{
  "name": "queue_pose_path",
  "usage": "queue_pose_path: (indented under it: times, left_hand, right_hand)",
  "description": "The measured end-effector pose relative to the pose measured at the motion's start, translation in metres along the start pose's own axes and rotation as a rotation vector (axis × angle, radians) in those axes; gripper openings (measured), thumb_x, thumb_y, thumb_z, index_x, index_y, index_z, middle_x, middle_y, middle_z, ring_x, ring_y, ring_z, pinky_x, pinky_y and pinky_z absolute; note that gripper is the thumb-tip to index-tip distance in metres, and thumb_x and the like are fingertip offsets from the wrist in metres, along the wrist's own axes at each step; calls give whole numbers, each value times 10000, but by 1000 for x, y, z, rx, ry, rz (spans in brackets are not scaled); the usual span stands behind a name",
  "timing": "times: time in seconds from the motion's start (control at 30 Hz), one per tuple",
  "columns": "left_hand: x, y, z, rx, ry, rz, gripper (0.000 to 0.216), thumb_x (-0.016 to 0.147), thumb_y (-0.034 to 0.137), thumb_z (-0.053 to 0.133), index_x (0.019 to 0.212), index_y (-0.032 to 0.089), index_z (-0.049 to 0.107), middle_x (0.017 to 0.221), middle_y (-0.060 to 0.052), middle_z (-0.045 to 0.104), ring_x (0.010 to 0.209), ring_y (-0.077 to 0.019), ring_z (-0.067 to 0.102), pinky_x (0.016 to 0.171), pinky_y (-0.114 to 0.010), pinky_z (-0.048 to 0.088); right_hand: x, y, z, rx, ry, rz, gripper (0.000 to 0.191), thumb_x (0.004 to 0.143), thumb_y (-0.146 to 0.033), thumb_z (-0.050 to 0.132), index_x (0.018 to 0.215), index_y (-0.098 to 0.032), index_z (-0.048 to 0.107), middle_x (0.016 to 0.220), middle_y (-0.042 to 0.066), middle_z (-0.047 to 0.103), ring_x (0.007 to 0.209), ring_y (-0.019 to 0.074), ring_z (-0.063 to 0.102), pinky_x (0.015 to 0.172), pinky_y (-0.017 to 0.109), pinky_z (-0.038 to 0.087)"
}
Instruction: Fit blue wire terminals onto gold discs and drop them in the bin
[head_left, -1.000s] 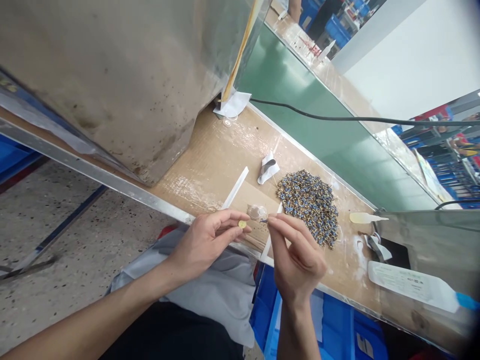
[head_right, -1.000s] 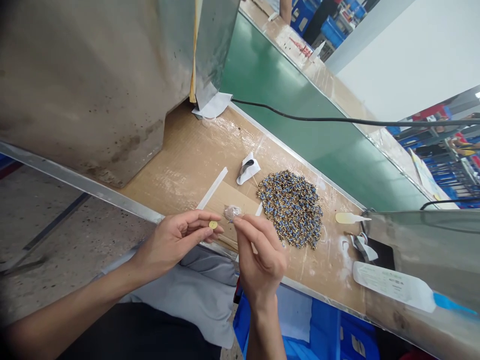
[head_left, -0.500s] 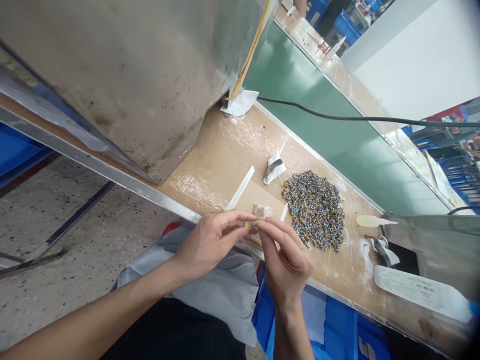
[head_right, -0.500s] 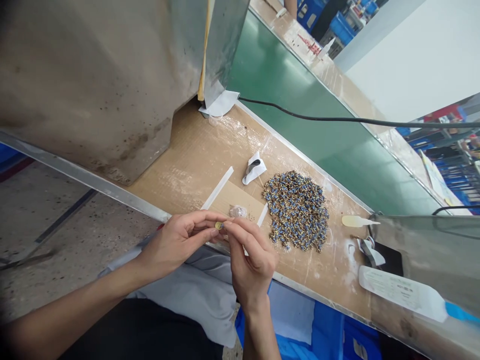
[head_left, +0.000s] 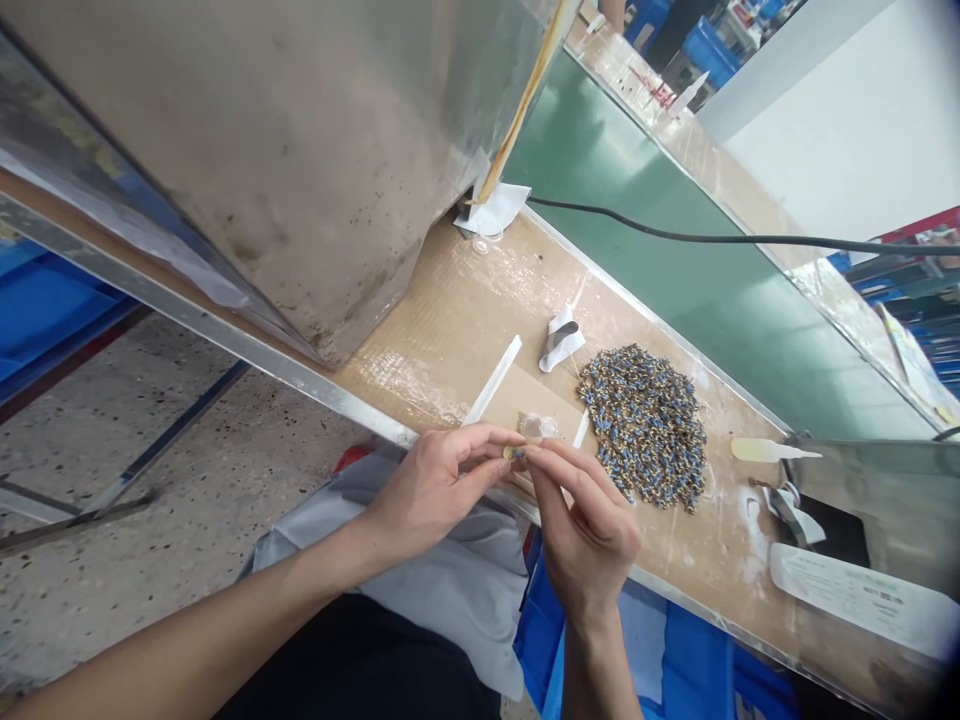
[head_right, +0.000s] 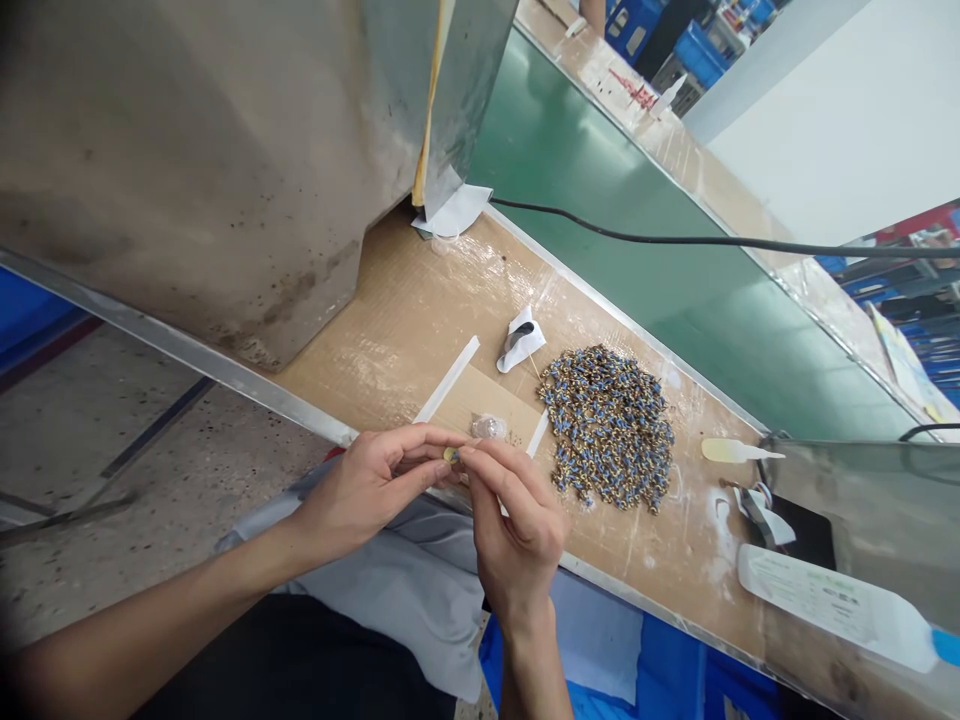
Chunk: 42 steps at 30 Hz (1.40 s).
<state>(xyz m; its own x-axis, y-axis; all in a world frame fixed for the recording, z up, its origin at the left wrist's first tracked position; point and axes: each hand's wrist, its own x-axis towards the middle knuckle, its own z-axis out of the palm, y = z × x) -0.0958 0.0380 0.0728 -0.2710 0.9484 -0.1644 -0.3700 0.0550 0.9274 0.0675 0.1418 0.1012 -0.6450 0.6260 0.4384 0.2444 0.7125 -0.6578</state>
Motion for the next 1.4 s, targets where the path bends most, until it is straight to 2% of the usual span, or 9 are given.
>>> queue_pose_path:
  times: [0.33, 0.67, 0.83, 1.03, 1.23, 1.4]
  left_hand:
    - [1, -1, 1, 179, 19, 24, 373, 1110, 238, 672, 1462, 276, 787, 1277, -58, 887, 1196, -250, 851, 1032, -351, 684]
    - [0, 5, 3, 292, 29, 43, 371, 1092, 191, 653, 1415, 292, 802, 1268, -29, 887, 1185, -243, 845, 1026, -348, 655]
    - [-2, 7, 4, 324, 54, 24, 324, 1083, 204, 662, 1373, 264, 793, 1247, -32, 898, 1210, -246, 847, 977, -310, 652]
    - [-10, 11, 10, 340, 68, 5, 172, 1044, 188, 696, 1176, 248, 790, 1100, -9, 923, 1039, -220, 888, 821, -260, 637]
    - [-20, 17, 26, 406, 67, 62, 203, 973, 100, 688, 1056, 256, 787, 1083, 17, 920, 1013, -198, 885, 835, -259, 623]
    - [-21, 19, 36, 452, 26, 63, 232, 994, 94, 661, 1087, 265, 787, 1107, 28, 913, 1045, -200, 877, 868, -277, 620]
  right_hand:
    - [2, -3, -5, -83, -64, -149, 437, 984, 70, 739, 1278, -240, 829, 1245, 68, 824, 1149, 205, 798, 1022, 365, 650]
    - [-5, 0, -2, -131, -72, -214, 484, 955, 98, 750, 1312, -222, 819, 1261, 91, 824, 1184, 248, 799, 1035, 429, 668]
    - [-11, -2, 2, -147, -28, -236, 505, 932, 123, 759, 1312, -204, 821, 1248, 105, 825, 1178, 266, 805, 1028, 459, 685]
    - [-31, -9, 3, -178, 30, -286, 575, 912, 122, 769, 1391, -194, 795, 1276, 119, 827, 1210, 303, 808, 1005, 469, 729]
    - [-57, -14, 0, -202, 91, -260, 545, 955, 58, 751, 1434, -200, 781, 1336, 122, 818, 1239, 343, 805, 982, 512, 759]
    - [-64, -14, -4, -201, 144, -242, 556, 953, 57, 757, 1435, -218, 782, 1329, 110, 818, 1227, 333, 811, 970, 484, 761]
